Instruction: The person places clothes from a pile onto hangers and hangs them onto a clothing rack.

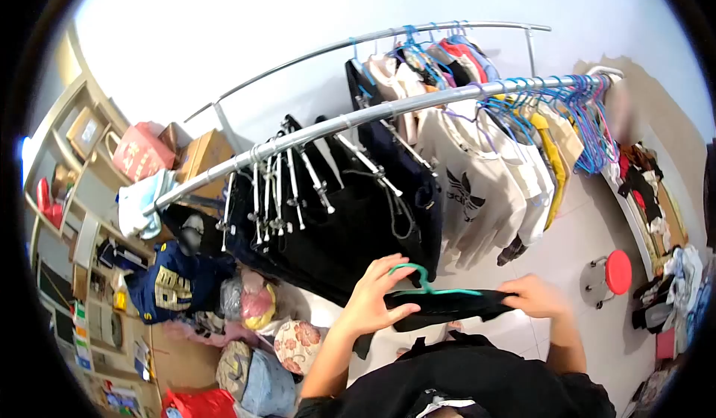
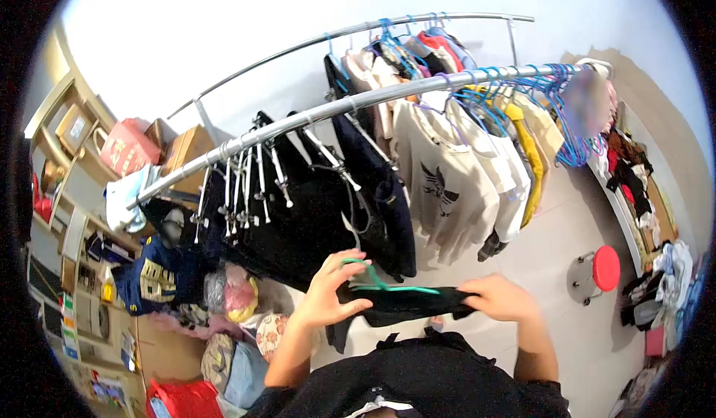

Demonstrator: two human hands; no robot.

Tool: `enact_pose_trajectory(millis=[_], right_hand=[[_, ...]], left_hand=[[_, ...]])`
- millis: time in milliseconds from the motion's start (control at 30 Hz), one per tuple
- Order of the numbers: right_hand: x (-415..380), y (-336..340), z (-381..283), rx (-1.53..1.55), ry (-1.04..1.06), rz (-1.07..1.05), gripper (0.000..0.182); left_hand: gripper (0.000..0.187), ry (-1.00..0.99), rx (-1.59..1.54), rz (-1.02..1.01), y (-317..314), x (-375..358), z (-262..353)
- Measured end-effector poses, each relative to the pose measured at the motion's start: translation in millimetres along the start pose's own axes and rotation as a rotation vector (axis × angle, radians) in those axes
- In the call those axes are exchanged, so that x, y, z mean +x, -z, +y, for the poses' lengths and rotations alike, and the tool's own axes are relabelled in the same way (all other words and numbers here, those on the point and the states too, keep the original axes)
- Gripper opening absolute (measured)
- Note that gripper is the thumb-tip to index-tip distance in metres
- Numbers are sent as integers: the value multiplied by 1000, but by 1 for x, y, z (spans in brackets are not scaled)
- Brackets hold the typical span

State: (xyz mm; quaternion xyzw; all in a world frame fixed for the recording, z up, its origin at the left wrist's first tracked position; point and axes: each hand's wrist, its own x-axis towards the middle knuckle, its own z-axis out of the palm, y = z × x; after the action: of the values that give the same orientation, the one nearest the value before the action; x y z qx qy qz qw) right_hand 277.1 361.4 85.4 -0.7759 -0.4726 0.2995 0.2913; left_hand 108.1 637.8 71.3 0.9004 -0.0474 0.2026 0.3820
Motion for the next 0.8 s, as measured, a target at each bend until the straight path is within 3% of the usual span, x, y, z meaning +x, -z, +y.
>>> enact_pose_trajectory(millis=[133,167,267,367,433,500,533,633,667,767,800], right_hand=[[-63,44,-3,-49,-169,172,16],[-71,59,-1,-38,-195,286,15],[-85,66,19,74,-289,421,14],[-66,68,39,54,-225,452,15],[-51,78,49,41,-203,448,16],[-36,83,73,224,-183,482,15],[-30,91,79,250,-173,448,16],[-27,113,107,160,-80,359,16],[-30,127,103,66,-63,407,16],[-36,149,116,148,-218,556,13],[-32,149,121,250,-176,618,12]], left_hand=[[36,-245,172,46,8,78,1],[36,-286,295,95,14,116,-5],[43,-271,625,-47,9,167,-21],[49,-236,841,-153,7,190,-41],[37,-243,820,-298,10,200,-41],[26,-251,881,-380,11,199,-44],[17,-310,866,-357,16,197,-48],[18,-231,886,-436,36,189,-51],[18,-210,892,-436,42,186,-51],[17,-69,948,-492,56,176,-52],[17,-11,937,-516,60,175,-53]])
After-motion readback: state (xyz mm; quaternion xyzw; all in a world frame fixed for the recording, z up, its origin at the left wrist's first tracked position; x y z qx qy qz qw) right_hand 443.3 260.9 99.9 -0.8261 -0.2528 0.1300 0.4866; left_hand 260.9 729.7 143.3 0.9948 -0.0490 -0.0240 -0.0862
